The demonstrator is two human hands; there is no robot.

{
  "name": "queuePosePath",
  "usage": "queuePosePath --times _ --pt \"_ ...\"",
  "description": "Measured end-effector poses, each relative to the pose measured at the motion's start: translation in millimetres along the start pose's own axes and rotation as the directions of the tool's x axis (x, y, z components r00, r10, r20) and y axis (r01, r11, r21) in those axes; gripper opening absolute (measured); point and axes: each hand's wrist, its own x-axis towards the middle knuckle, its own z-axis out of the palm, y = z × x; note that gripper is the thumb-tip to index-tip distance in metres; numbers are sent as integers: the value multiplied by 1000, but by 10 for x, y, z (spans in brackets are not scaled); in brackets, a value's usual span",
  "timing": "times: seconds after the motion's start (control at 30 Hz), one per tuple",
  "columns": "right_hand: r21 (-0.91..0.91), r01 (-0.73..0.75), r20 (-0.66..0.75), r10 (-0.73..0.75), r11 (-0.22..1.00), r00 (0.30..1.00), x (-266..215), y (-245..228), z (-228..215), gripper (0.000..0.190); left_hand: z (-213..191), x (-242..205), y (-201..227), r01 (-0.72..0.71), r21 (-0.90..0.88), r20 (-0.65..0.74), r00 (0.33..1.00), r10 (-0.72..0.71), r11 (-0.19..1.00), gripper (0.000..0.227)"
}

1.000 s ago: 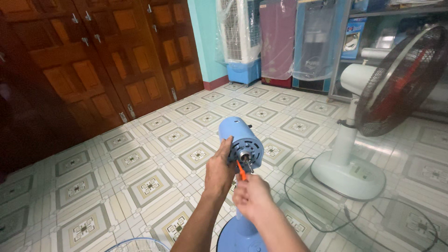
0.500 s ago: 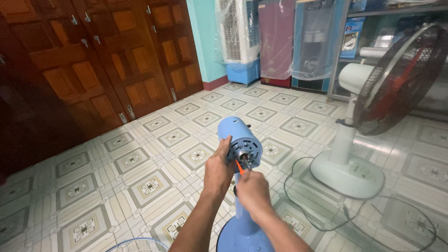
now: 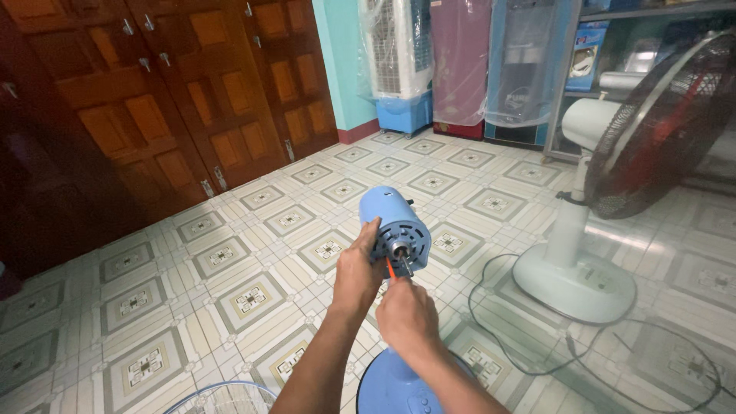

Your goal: The person uses an orange screwdriver to loosen and remove the rear motor housing of a blue pedestal fan. They then reposition the fan head and continue to unscrew the central shaft nut while holding the fan steady.

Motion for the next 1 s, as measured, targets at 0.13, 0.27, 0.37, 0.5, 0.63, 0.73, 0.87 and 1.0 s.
queuePosePath --times 0.13,0.27,0.37,0.5,0.63,0.73,0.87,1.0 --pt "547 -451 331 312 705 890 97 48 -34 26 51 -11 -88 11 21 -9 1000 -11 1000 73" --pt "626 -775 773 195 -87 603 242 35 -181 21 119 10 -122 3 6 -38 999 -3 1000 72" --pt "635 -766 731 242 103 638 157 -67 -269 28 51 19 -127 35 70 23 999 -37 997 78" --pt "595 -631 608 236 498 758 -60 -135 -446 34 -16 -31 -73 23 147 131 991 -42 989 96" --pt "241 125 193 -174 963 966 -518 -29 -459 25 -90 -483 -88 70 119 -14 998 -69 990 109" --pt "101 366 99 -376 925 921 -681 136 -355 21 -116 -914 -180 166 135 -9 986 -166 977 112" --pt "132 440 94 -453 888 886 -821 443 -193 21 -270 -1516 -434 163 211 -49 987 -156 964 106" --pt "98 367 159 -379 925 912 -971 786 69 28 -291 -2097 -700 296 298 3 950 -311 907 103"
